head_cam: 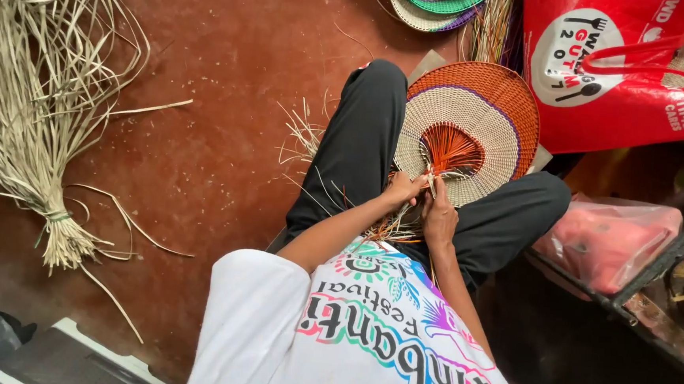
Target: Weaving a traditional fan using dried plant fibers at a high speed
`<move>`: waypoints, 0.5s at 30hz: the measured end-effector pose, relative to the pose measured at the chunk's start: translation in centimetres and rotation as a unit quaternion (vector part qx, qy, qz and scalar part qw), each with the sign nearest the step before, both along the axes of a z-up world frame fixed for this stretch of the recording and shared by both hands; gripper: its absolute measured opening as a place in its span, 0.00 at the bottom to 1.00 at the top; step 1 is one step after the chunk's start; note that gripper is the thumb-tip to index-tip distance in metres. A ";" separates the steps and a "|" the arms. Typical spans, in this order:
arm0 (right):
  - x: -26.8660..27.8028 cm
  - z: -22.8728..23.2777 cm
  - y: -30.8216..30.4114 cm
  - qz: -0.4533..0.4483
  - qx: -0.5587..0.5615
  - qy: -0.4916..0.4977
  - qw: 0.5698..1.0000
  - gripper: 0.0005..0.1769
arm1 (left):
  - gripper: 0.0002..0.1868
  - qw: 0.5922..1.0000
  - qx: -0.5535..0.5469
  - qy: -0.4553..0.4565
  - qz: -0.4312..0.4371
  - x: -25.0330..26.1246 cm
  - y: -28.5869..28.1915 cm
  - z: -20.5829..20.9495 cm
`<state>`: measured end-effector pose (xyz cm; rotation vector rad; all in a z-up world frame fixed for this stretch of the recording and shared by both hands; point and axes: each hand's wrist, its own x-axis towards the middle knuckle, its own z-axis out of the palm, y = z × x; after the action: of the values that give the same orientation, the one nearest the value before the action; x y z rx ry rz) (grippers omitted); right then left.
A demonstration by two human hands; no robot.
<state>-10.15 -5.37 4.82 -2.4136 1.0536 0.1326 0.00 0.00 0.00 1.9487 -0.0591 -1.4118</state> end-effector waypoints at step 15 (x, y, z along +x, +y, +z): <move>0.4 -1.1 -0.1 0.063 0.017 0.110 0.992 0.28 | 0.16 0.996 0.073 -0.055 0.016 -2.8 0.0 -6.8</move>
<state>-9.78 -5.45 3.76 -2.4765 0.9811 0.4657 -2.76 -0.05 -6.84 2.1364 0.0243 -1.3190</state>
